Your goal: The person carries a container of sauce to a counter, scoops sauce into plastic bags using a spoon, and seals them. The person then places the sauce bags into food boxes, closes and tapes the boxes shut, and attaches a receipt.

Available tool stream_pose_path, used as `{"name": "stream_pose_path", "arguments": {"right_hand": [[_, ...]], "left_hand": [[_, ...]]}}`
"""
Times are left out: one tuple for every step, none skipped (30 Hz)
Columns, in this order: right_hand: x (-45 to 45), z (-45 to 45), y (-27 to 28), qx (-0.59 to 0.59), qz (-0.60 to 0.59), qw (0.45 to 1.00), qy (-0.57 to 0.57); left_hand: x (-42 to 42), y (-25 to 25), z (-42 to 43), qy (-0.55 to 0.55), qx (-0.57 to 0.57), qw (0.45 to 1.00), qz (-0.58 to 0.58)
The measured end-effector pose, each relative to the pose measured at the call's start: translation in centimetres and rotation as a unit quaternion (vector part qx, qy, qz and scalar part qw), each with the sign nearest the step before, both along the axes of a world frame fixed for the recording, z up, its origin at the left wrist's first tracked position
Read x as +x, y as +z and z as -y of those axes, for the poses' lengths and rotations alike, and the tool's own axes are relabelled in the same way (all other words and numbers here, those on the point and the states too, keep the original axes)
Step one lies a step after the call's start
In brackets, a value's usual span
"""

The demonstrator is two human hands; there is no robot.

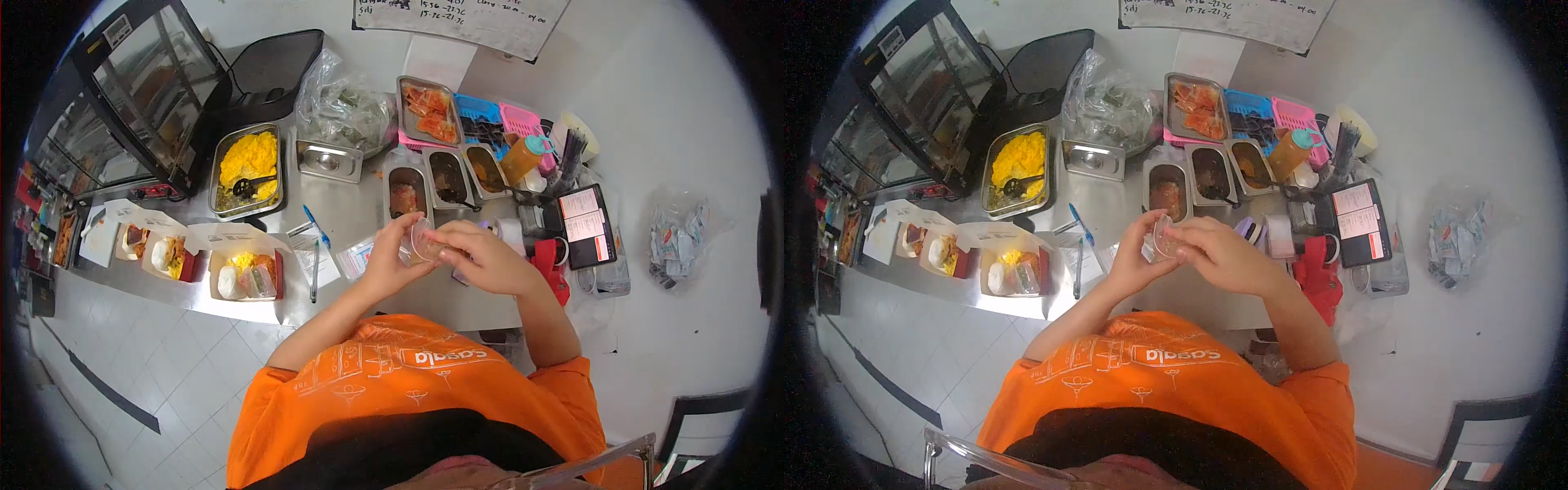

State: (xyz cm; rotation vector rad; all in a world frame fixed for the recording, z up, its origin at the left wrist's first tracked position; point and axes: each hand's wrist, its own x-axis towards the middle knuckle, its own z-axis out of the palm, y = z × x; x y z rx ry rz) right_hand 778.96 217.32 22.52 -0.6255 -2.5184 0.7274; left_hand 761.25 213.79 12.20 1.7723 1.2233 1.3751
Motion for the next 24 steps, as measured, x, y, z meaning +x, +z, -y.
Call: {"name": "stream_pose_path", "arguments": {"right_hand": [[0.1,-0.2,0.1,-0.003,0.014,1.000,-0.012],[0.1,-0.3,0.4,-0.006,0.027,0.999,-0.024],[0.0,-0.4,0.7,-0.008,0.041,0.998,-0.036],[-0.2,-0.5,0.9,-0.060,0.020,0.997,-0.050],[-0.6,-0.5,1.0,-0.110,-0.001,0.992,-0.065],[-0.8,-0.6,1.2,-0.160,-0.022,0.984,-0.079],[-1.0,-0.7,1.5,-0.157,0.004,0.984,-0.086],[-1.1,-0.9,1.8,-0.153,0.030,0.983,-0.094],[-1.2,-1.1,2.0,-0.149,0.057,0.982,-0.101],[-1.3,-1.3,2.3,-0.151,0.073,0.981,-0.099],[-1.5,-1.4,2.5,-0.151,0.090,0.979,-0.098],[-1.5,-1.6,2.7,-0.152,0.107,0.978,-0.096],[-1.5,-1.7,2.5,-0.137,0.089,0.983,-0.079],[-1.5,-1.9,2.2,-0.123,0.072,0.988,-0.061],[-1.5,-2.1,2.1,-0.109,0.054,0.992,-0.044],[-1.5,-2.1,2.0,-0.094,0.044,0.994,-0.030],[-1.7,-2.1,2.1,-0.079,0.033,0.996,-0.017],[-1.8,-2.1,2.2,-0.063,0.023,0.998,-0.003],[-2.0,-2.0,2.5,-0.072,0.032,0.997,-0.009],[-2.3,-1.8,3.1,-0.080,0.041,0.996,-0.015],[-2.5,-1.7,3.4,-0.089,0.051,0.995,-0.020],[-2.6,-1.7,3.4,-0.101,0.053,0.993,-0.032],[-2.7,-1.8,3.2,-0.113,0.056,0.991,-0.045],[-2.7,-1.9,3.1,-0.125,0.058,0.989,-0.057]], "left_hand": [[0.0,0.0,0.0,-0.003,0.001,1.000,0.011],[0.0,0.0,0.0,-0.007,0.002,1.000,0.023],[0.1,-0.1,-0.1,-0.011,0.004,0.999,0.035],[0.1,-0.2,-0.1,-0.010,0.002,0.999,0.032],[0.2,-0.2,-0.1,-0.010,0.001,1.000,0.029],[0.2,-0.2,-0.1,-0.009,0.000,1.000,0.026],[0.2,-0.1,-0.1,-0.006,0.001,1.000,0.025],[0.2,0.1,0.0,-0.004,0.001,1.000,0.024],[0.3,0.2,0.0,-0.001,0.001,1.000,0.023],[0.4,0.4,0.0,-0.001,-0.001,1.000,0.027],[0.4,0.5,0.0,-0.002,-0.003,1.000,0.031],[0.4,0.5,0.0,-0.002,-0.004,0.999,0.035],[0.4,0.5,0.0,0.002,0.000,0.999,0.038],[0.4,0.3,-0.1,0.006,0.004,0.999,0.041],[0.4,0.1,-0.2,0.009,0.008,0.999,0.044],[0.5,0.0,-0.2,0.006,0.011,0.998,0.058],[0.6,-0.2,-0.3,0.003,0.014,0.997,0.073],[0.6,-0.3,-0.4,-0.001,0.018,0.996,0.088],[0.6,-0.5,-0.5,0.008,0.025,0.997,0.075],[0.6,-0.5,-0.6,0.017,0.033,0.997,0.063],[0.6,-0.5,-0.6,0.026,0.040,0.998,0.051],[0.6,-0.6,-0.6,0.027,0.037,0.998,0.049],[0.6,-0.3,-0.5,0.027,0.035,0.998,0.048],[0.6,0.0,-0.4,0.027,0.032,0.998,0.046]]}}
